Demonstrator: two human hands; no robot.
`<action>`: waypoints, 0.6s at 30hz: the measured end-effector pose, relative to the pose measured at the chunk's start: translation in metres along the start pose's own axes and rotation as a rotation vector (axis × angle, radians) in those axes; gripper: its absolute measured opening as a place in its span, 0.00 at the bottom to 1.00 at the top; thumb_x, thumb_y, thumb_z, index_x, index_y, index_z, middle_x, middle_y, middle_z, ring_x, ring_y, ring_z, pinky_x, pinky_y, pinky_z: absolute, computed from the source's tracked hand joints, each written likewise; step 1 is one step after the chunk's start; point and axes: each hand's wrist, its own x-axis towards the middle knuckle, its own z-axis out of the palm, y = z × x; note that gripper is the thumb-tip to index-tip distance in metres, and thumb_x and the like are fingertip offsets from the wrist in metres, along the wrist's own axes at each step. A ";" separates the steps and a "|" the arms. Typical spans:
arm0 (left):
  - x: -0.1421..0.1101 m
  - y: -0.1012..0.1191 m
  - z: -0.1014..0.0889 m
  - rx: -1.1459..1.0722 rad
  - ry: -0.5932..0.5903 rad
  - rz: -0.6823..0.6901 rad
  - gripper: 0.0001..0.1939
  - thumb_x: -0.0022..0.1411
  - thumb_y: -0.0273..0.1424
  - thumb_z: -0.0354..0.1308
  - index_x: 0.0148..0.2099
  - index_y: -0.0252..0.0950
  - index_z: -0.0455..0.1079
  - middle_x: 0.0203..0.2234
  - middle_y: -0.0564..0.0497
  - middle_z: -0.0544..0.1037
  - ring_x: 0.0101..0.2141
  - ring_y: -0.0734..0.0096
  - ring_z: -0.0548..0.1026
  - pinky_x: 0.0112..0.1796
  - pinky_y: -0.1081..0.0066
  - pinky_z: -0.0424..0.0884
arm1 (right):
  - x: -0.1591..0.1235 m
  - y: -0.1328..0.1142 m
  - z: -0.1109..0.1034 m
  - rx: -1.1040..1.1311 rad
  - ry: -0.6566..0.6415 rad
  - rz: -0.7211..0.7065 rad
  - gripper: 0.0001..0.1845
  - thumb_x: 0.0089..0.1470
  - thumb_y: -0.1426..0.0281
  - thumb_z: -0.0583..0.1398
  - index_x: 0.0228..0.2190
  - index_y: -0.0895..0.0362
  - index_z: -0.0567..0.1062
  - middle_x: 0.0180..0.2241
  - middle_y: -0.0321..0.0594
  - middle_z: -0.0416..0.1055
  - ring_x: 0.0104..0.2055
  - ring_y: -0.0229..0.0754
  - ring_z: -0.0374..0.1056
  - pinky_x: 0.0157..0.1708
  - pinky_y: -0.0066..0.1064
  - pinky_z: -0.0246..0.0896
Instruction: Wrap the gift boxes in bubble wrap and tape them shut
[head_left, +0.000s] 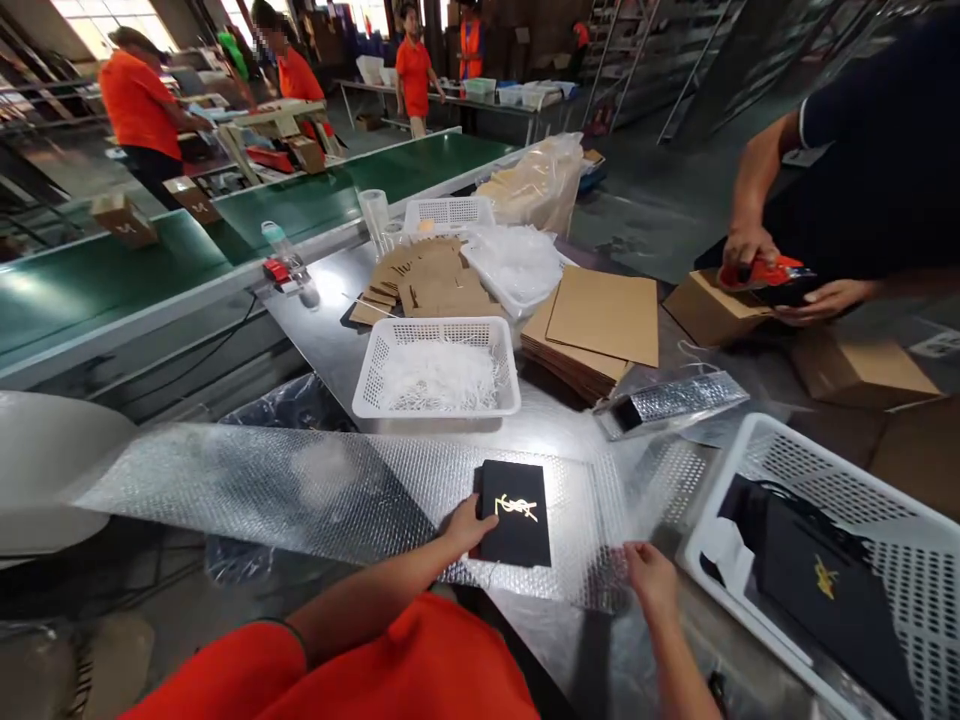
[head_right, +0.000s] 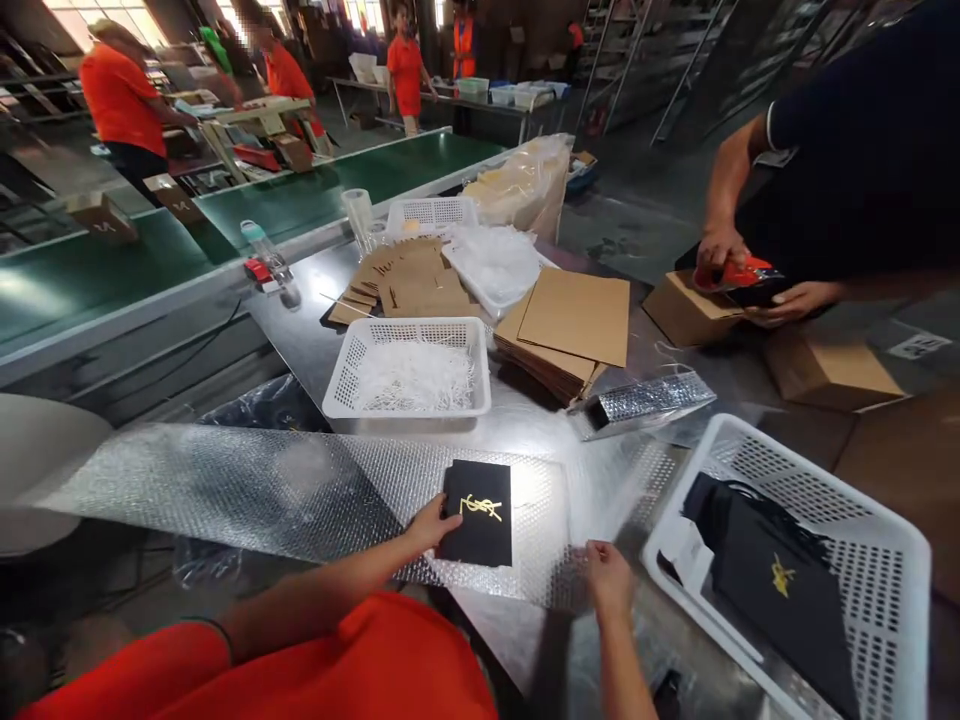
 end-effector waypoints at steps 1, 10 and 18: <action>-0.002 -0.001 -0.001 -0.016 -0.011 -0.036 0.23 0.54 0.36 0.69 0.51 0.36 0.71 0.46 0.44 0.81 0.48 0.56 0.78 0.48 0.62 0.74 | -0.003 -0.001 0.003 -0.034 0.019 0.008 0.13 0.43 0.58 0.55 0.24 0.53 0.72 0.25 0.53 0.76 0.34 0.61 0.75 0.35 0.49 0.70; -0.024 -0.001 -0.077 0.893 0.031 0.333 0.29 0.57 0.27 0.60 0.62 0.38 0.70 0.65 0.39 0.66 0.66 0.51 0.62 0.65 0.51 0.54 | -0.124 -0.088 0.089 -0.371 -0.063 -0.355 0.34 0.55 0.56 0.59 0.57 0.64 0.69 0.67 0.68 0.53 0.67 0.70 0.53 0.60 0.63 0.51; -0.012 -0.015 -0.109 1.474 -0.136 0.336 0.41 0.58 0.35 0.61 0.72 0.52 0.54 0.74 0.46 0.45 0.71 0.38 0.43 0.62 0.33 0.48 | -0.153 -0.121 0.131 -0.503 -0.140 -0.128 0.57 0.41 0.49 0.69 0.67 0.56 0.58 0.72 0.63 0.40 0.71 0.78 0.37 0.58 0.76 0.39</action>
